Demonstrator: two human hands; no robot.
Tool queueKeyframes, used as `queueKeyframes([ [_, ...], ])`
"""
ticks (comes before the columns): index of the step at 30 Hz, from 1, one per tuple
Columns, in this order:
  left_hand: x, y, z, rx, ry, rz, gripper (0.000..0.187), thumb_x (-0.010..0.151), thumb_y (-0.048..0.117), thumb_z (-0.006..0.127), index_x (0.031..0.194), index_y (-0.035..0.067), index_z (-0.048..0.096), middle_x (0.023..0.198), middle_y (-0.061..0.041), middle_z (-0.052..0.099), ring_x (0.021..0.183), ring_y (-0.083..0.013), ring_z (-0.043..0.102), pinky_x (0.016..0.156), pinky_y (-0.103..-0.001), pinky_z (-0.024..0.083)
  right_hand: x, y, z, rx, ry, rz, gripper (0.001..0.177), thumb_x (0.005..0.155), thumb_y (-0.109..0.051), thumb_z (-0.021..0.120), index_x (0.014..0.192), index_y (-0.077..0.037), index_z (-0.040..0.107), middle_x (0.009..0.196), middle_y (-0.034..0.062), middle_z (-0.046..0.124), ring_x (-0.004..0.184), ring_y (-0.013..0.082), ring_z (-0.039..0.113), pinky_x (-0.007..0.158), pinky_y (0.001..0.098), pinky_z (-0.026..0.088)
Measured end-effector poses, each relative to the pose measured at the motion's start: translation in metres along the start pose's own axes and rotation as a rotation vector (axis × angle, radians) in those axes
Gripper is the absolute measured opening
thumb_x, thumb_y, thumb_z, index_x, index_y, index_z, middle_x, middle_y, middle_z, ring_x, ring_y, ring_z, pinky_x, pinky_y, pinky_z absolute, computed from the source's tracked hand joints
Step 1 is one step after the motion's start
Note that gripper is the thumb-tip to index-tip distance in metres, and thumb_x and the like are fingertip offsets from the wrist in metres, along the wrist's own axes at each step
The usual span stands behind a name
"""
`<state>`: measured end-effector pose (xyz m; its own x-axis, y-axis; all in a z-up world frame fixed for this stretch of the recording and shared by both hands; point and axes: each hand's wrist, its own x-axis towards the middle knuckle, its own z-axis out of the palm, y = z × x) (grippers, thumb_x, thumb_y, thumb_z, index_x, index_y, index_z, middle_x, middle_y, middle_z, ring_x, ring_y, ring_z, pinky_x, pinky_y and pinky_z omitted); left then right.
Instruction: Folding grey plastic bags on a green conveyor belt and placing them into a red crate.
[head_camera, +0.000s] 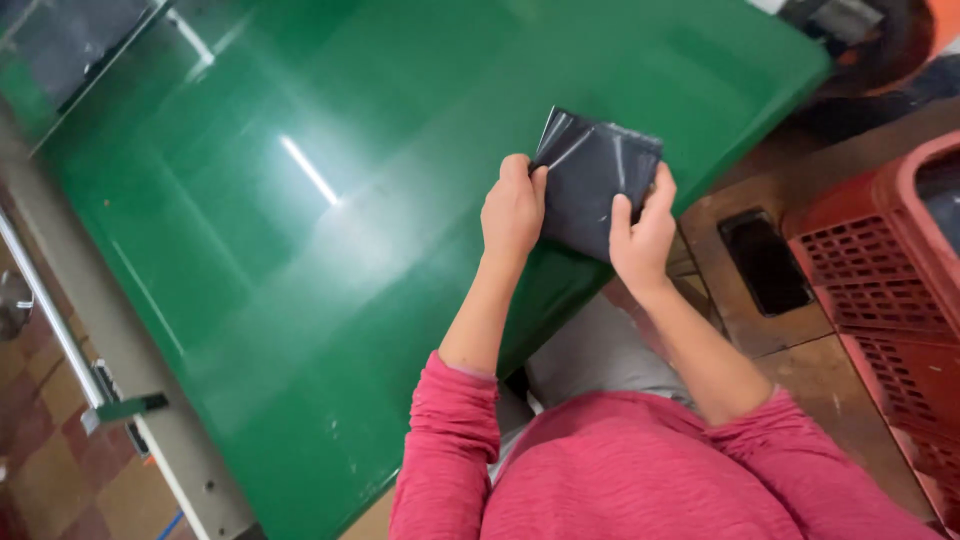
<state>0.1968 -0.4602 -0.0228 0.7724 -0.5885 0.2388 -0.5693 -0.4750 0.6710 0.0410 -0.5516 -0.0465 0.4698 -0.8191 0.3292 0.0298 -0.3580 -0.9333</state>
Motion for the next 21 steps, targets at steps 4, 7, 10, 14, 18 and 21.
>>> queueKeyframes([
  [4, 0.015, -0.023, 0.047, 0.166, -0.049, 0.039, 0.029, 0.102, 0.034, 0.057, 0.108, 0.007, 0.050, 0.100, -0.018, 0.065, 0.082, -0.0427, 0.067, 0.067, -0.056, 0.051, 0.007, 0.032, 0.006, -0.261, 0.062, -0.125, 0.055, 0.107, -0.014, 0.060, 0.153, 0.004, 0.036, 0.132, 0.0247, 0.065, 0.117, 0.0382, 0.069, 0.100, 0.0430, 0.054],
  [7, 0.013, -0.024, 0.054, 0.261, -0.062, 0.025, 0.031, 0.101, 0.036, 0.056, 0.106, 0.007, 0.049, 0.101, -0.017, 0.064, 0.084, -0.0413, 0.068, 0.067, -0.054, 0.053, 0.004, 0.044, 0.008, -0.381, 0.088, -0.201, 0.053, 0.107, -0.012, 0.060, 0.153, 0.003, 0.039, 0.137, 0.0274, 0.062, 0.121, 0.0438, 0.065, 0.103, 0.0465, 0.053],
  [10, 0.020, -0.018, 0.054, 0.334, -0.077, 0.003, 0.033, 0.102, 0.039, 0.056, 0.106, 0.007, 0.048, 0.101, -0.017, 0.063, 0.084, -0.0406, 0.068, 0.066, -0.054, 0.055, 0.006, 0.047, 0.007, -0.409, 0.090, -0.175, 0.053, 0.106, -0.012, 0.059, 0.152, 0.005, 0.039, 0.140, 0.0292, 0.060, 0.124, 0.0461, 0.063, 0.104, 0.0480, 0.052],
  [14, 0.025, -0.010, 0.056, 0.476, -0.188, -0.125, 0.041, 0.103, 0.048, 0.056, 0.108, 0.008, 0.050, 0.103, -0.016, 0.063, 0.087, -0.0394, 0.068, 0.067, -0.053, 0.056, 0.012, 0.042, 0.009, -0.424, 0.084, -0.079, 0.056, 0.102, -0.010, 0.061, 0.152, 0.005, 0.040, 0.141, 0.0287, 0.059, 0.123, 0.0457, 0.063, 0.103, 0.0478, 0.052],
  [18, 0.026, -0.010, 0.055, 0.563, -0.077, 0.002, 0.046, 0.093, 0.052, 0.062, 0.101, 0.007, 0.054, 0.100, -0.014, 0.064, 0.092, -0.0377, 0.067, 0.065, -0.051, 0.056, 0.011, 0.042, 0.013, -0.476, 0.111, -0.159, 0.060, 0.099, -0.008, 0.062, 0.152, 0.004, 0.038, 0.143, 0.0287, 0.056, 0.123, 0.0457, 0.062, 0.103, 0.0483, 0.052],
  [21, 0.037, -0.022, 0.050, 0.468, 0.021, 0.117, 0.048, 0.089, 0.051, 0.067, 0.105, 0.007, 0.056, 0.105, -0.016, 0.067, 0.100, -0.0396, 0.066, 0.068, -0.053, 0.054, 0.024, 0.021, 0.009, -0.429, 0.112, -0.080, 0.066, 0.095, -0.008, 0.063, 0.155, 0.004, 0.037, 0.140, 0.0264, 0.055, 0.119, 0.0457, 0.061, 0.099, 0.0490, 0.053],
])
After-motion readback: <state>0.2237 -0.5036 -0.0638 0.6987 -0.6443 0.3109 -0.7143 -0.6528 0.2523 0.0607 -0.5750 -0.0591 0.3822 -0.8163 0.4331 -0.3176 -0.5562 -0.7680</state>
